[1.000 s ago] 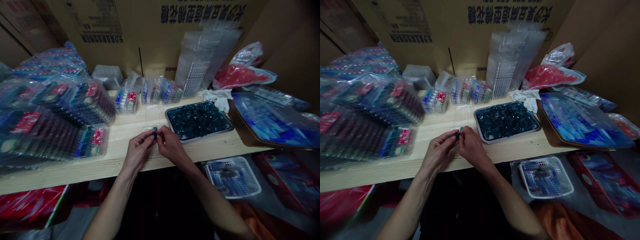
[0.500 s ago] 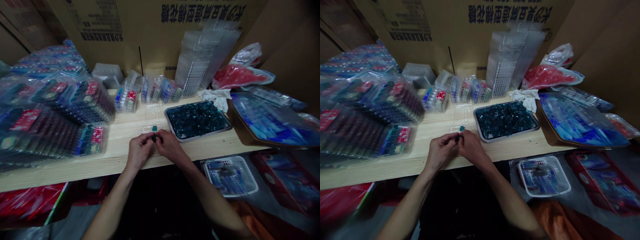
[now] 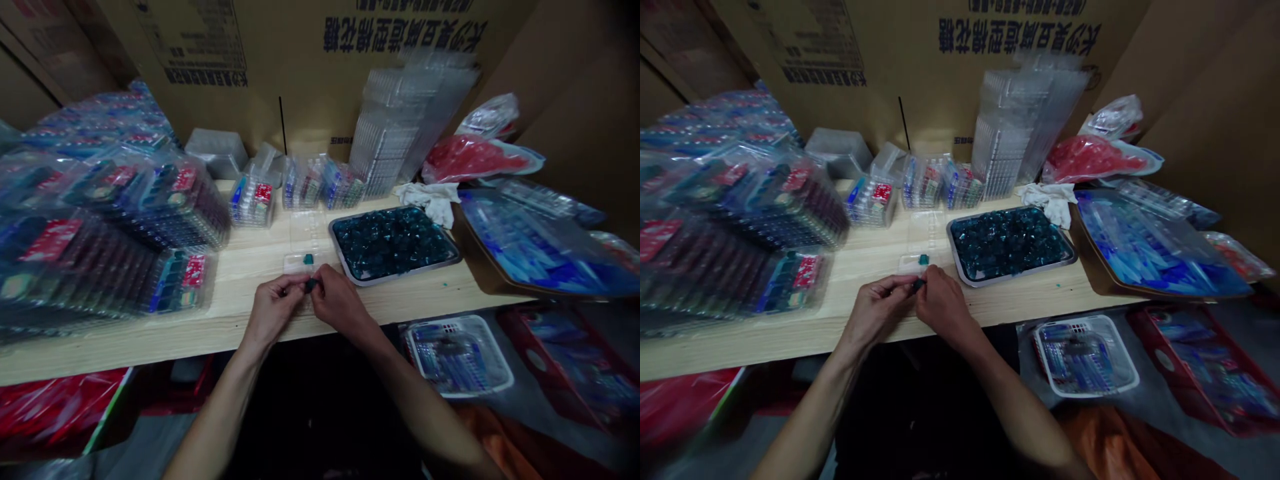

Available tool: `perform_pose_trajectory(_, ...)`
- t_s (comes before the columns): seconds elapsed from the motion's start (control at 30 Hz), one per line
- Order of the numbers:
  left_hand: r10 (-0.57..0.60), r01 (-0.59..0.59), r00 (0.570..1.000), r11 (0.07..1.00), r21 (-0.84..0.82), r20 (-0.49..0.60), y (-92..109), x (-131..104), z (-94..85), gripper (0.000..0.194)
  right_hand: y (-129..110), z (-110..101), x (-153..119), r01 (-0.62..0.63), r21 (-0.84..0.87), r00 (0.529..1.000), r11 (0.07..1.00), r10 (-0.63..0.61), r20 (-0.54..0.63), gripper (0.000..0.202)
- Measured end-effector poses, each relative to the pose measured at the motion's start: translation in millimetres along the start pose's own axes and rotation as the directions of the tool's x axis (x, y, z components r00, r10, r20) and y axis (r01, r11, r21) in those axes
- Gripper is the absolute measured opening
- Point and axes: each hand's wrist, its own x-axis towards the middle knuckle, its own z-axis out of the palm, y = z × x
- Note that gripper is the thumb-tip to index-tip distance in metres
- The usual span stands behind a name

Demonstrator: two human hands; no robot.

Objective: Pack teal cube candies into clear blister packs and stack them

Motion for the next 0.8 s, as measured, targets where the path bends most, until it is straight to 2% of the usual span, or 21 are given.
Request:
perform_pose_trajectory(0.13,-0.025,0.023,0.999,0.997,-0.071,-0.025,-3.9,-0.7,0.0,0.025,3.0,4.9,-2.5,-0.011,0.046,1.000,0.999,0.011,0.002,0.012)
perform_pose_trajectory(0.2,-0.014,0.012,0.999,0.999,-0.033,-0.045,-2.4,3.3,-6.0,0.027,12.1,-3.1,0.7,-0.015,0.084,1.000,0.996,0.014,0.020,0.011)
perform_pose_trajectory(0.27,0.053,-0.045,0.995,0.995,0.084,-0.087,2.0,12.0,-15.2,0.027,28.0,-21.4,6.5,-0.047,0.035,0.998,0.998,0.048,-0.031,0.015)
perform_pose_trajectory(0.33,0.213,-0.174,0.971,0.941,0.292,-0.108,6.9,25.1,-23.1,0.020,48.5,-46.1,13.1,-0.139,-0.148,0.980,0.979,0.115,-0.160,0.021)
perform_pose_trajectory(0.4,0.379,-0.322,0.925,0.806,0.496,-0.016,9.0,39.9,-25.2,0.016,69.1,-69.7,18.7,-0.271,-0.374,0.950,0.887,0.184,-0.253,0.025)
perform_pose_trajectory(0.47,0.438,-0.426,0.887,0.661,0.617,0.143,6.4,53.2,-20.4,0.021,85.4,-86.2,22.3,-0.343,-0.522,0.937,0.781,0.247,-0.246,0.029)
perform_pose_trajectory(0.53,0.401,-0.470,0.874,0.558,0.684,0.273,0.6,62.6,-11.5,0.026,96.0,-94.3,23.9,-0.340,-0.591,0.940,0.731,0.287,-0.185,0.032)
perform_pose_trajectory(0.6,0.345,-0.482,0.872,0.484,0.731,0.347,-5.6,67.3,-3.1,0.026,101.6,-96.6,24.4,-0.310,-0.614,0.947,0.726,0.292,-0.133,0.033)
perform_pose_trajectory(0.8,0.268,-0.491,0.870,0.382,0.783,0.415,-12.0,64.3,5.2,0.030,104.1,-92.3,27.4,-0.320,-0.594,0.944,0.738,0.297,-0.140,0.035)
